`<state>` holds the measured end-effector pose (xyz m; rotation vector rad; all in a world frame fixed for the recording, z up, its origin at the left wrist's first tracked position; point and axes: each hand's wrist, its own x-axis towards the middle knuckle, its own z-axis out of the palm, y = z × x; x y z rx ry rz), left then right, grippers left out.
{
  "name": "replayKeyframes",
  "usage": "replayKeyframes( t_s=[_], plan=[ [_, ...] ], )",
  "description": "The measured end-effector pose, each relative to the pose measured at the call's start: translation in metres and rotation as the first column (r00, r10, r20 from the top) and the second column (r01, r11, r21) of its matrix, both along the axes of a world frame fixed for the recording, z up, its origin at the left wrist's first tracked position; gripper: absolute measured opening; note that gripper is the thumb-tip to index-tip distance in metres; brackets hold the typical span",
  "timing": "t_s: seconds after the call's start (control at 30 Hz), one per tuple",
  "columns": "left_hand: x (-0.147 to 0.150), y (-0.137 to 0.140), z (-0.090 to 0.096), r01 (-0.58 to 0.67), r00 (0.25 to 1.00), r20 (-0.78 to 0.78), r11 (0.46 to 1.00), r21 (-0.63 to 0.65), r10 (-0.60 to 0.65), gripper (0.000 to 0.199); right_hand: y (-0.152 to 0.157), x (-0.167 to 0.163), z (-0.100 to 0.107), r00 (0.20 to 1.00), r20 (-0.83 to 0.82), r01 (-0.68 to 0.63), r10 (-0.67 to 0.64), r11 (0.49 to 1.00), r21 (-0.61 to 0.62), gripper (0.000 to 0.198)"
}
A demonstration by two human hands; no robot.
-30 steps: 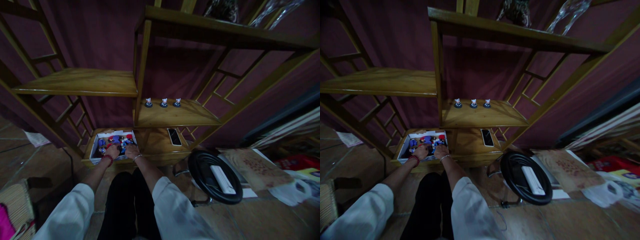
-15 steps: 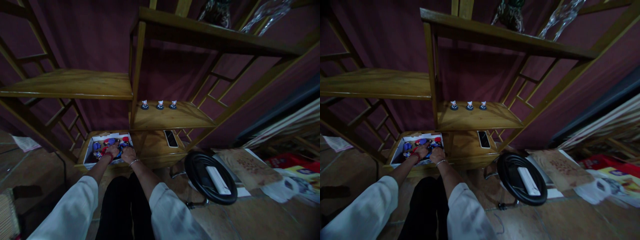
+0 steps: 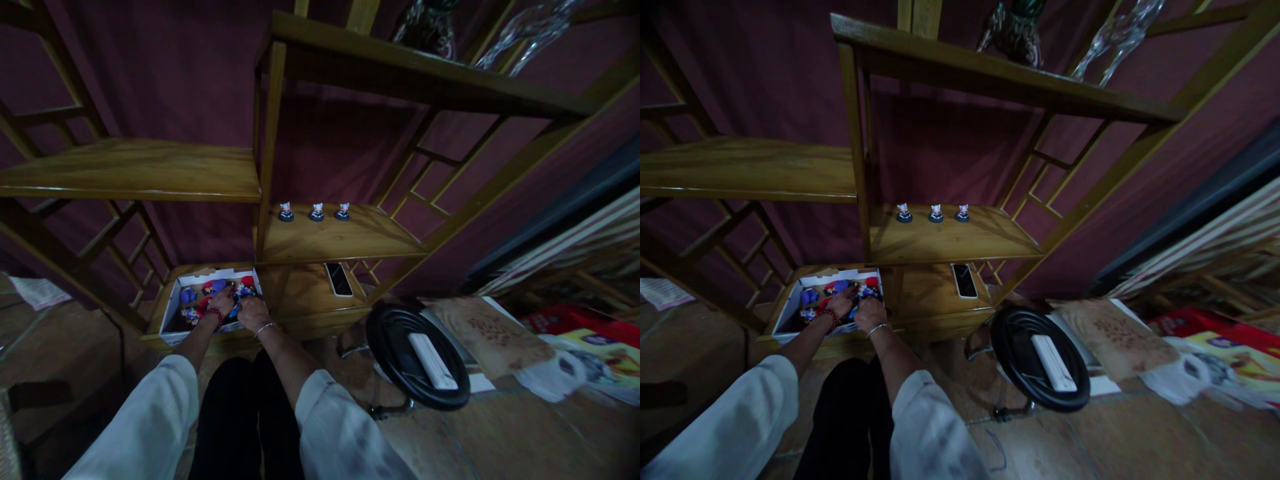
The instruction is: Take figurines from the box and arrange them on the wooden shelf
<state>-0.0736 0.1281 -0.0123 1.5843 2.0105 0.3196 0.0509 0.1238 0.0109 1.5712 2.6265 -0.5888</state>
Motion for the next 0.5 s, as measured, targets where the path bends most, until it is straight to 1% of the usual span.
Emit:
replayKeyframes(
  t_s=[0.1, 0.2, 0.33, 0.43, 0.5],
  plan=[
    [-0.001, -0.001, -0.002, -0.053, 0.998, 0.019, 0.998, -0.046, 0.054, 0.045, 0.0, -0.001, -0.001, 1.0, 0.001, -0.001, 0.001, 1.0, 0.0, 0.03],
    [0.0, -0.003, 0.002, -0.077, 0.997, 0.023, 0.995, -0.066, 0.078, 0.045, 0.001, -0.001, -0.002, 1.0, 0.004, -0.006, 0.006, 1.0, 0.005, 0.031],
    [0.003, -0.005, 0.006, -0.061, 0.998, 0.001, 0.996, -0.071, 0.061, 0.047, 0.001, 0.0, 0.0, 1.0, 0.0, -0.013, 0.013, 1.0, -0.005, 0.032],
    [0.0, -0.003, 0.0, -0.031, 1.0, -0.003, 0.998, -0.058, 0.031, 0.052, 0.0, 0.0, 0.001, 1.0, 0.006, -0.005, 0.005, 1.0, -0.009, 0.032],
    [-0.003, -0.001, -0.007, -0.043, 0.999, 0.022, 0.998, -0.037, 0.044, 0.053, -0.001, 0.0, 0.002, 1.0, 0.008, 0.0, 0.001, 1.0, -0.011, 0.031]
  ],
)
